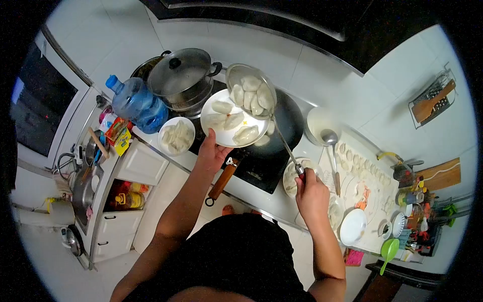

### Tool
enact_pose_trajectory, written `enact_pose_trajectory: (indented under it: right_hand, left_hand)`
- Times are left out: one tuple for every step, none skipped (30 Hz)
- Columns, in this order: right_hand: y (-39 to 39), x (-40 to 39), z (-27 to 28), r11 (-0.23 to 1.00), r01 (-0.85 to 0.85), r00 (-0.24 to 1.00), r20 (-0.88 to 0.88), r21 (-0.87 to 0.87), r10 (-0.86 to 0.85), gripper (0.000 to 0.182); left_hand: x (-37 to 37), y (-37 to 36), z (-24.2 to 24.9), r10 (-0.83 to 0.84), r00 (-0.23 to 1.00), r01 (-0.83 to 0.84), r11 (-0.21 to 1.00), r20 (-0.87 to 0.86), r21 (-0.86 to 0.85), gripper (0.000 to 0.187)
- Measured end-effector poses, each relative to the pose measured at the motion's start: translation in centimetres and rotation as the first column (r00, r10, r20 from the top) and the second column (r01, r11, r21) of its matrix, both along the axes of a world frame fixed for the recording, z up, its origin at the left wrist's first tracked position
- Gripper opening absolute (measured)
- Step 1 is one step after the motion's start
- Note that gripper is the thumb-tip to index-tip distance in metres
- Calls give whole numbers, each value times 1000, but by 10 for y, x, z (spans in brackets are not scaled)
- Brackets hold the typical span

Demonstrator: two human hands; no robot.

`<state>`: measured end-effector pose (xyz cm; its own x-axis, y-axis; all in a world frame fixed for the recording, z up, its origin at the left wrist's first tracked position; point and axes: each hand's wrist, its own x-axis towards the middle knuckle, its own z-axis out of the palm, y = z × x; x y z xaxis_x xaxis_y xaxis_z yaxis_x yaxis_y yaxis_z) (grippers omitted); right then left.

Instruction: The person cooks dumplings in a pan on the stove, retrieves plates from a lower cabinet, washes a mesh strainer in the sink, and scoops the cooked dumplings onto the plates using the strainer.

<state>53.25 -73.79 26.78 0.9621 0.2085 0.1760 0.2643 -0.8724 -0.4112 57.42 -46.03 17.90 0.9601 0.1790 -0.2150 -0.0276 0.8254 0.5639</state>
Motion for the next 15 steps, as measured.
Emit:
enact_pose_trajectory:
  right_hand:
    - [1,-1,-1,1000,-1,1000,-3,0,1,21]
    - [3,-3,-1,999,0,1000,31,-35,2,22]
    - [5,-5,-1,998,0,998,65,-70,5,23]
    - [6,-5,-3,998,-4,998,64,-70,8,23]
    - [8,-5,-7,995,13,994,107,-95,-3,24]
    - [9,-4,-10,993,31,989,150,-118,-13,25]
    - [9,-3,-14,993,28,989,149,-118,-11,25]
    - [10,-2,-17,994,8,984,179,-111,12,26]
    - [11,-1,-20,995,-12,977,210,-102,33,26]
    - [13,0,-21,995,-17,978,207,-96,37,26]
    - [15,1,-21,995,-6,977,213,-102,27,26]
    - [16,1,-23,994,5,976,216,-109,19,26]
    - [17,2,-26,995,1,978,210,-104,21,26]
    - [17,3,-29,994,-3,970,241,-109,30,25]
    - [17,4,-30,993,-5,961,273,-116,37,25]
  left_hand:
    - [0,-1,1,13,1000,-13,1000,-23,-8,57]
    - [-1,-1,2,15,1000,-15,1000,-25,-9,57]
    - [-1,0,2,23,999,-23,1000,-31,4,56]
    - [-2,0,2,32,999,-31,999,-37,17,56]
    - [-2,1,2,35,999,-34,999,-38,17,56]
    - [-3,1,2,28,999,-27,999,-16,19,56]
    - [-3,2,1,21,1000,-21,1000,5,21,56]
    - [-5,2,4,25,1000,-25,999,3,22,56]
    - [-6,2,8,33,999,-33,999,-7,23,56]
    - [-7,3,10,42,999,-42,999,-18,27,56]
    - [-8,5,9,47,999,-46,998,-22,35,56]
    - [-8,7,6,48,999,-48,998,5,47,56]
    - [-10,9,4,47,998,-49,997,33,58,56]
    - [-11,11,4,39,998,-41,998,39,51,56]
    - [-12,12,4,40,999,-42,998,37,51,56]
